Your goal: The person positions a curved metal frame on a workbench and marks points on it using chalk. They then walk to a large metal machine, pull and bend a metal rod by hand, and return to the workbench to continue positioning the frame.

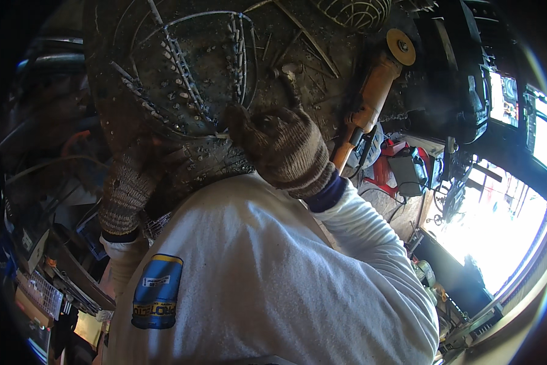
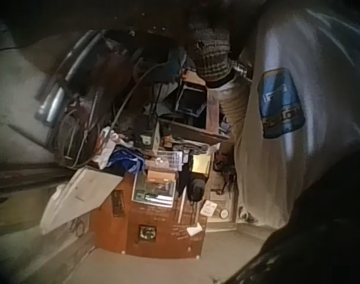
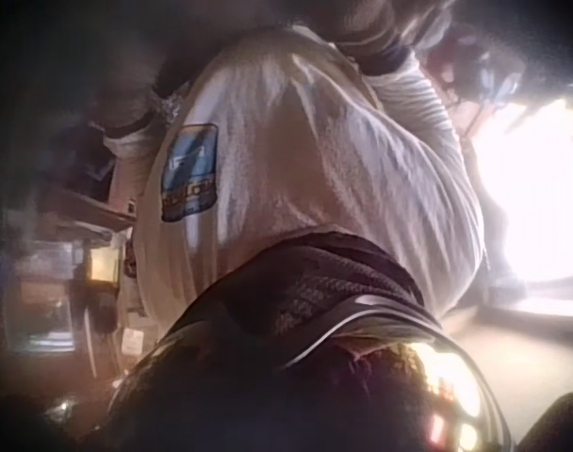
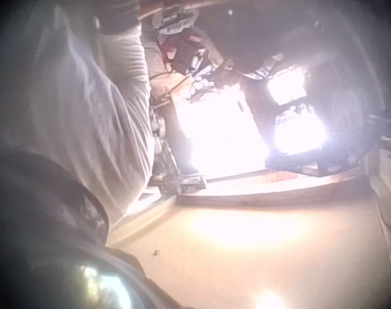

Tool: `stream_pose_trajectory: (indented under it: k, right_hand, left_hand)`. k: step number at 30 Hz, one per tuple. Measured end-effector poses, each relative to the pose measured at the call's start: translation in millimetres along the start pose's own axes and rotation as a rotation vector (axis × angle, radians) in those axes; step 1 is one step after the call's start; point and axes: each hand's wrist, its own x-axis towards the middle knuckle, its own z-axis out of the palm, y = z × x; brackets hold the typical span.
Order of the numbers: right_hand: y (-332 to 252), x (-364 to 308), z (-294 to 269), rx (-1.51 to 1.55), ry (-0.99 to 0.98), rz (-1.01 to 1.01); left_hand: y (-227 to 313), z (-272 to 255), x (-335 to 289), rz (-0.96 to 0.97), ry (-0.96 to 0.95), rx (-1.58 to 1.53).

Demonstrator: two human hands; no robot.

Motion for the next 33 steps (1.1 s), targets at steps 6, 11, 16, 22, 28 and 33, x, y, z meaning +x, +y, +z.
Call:
stream_pose_trajectory:
  k: [6, 11, 16, 22, 28, 33]
  right_hand:
    - [-2.9, 20.9, 1.8, -0.070, 0.023, -0.009]
    - [-0.4, 21.7, 4.8, -0.117, 0.012, -0.065]
    - [4.3, 16.9, 8.5, -0.157, -0.017, -0.100]
    - [7.2, 14.4, 1.8, -0.267, -0.106, 0.000]
    - [2.1, -8.7, -1.0, -0.070, -0.071, 0.101]
    - [-4.1, -0.2, 4.3, 0.001, -0.011, 0.088]
  left_hand:
    - [6.3, -6.6, 2.3, 0.413, 0.069, 0.346]
    - [5.7, -0.8, -1.7, 0.215, 0.059, 0.207]
    - [11.7, -5.2, -0.4, 0.041, -0.016, -0.164]
    - [-2.1, 10.0, -2.6, 0.302, 0.128, 0.087]
    - [15.5, -6.9, -3.8, 0.057, 0.070, -0.126]
    - [27.1, -16.5, -2.2, 0.005, -0.006, -0.200]
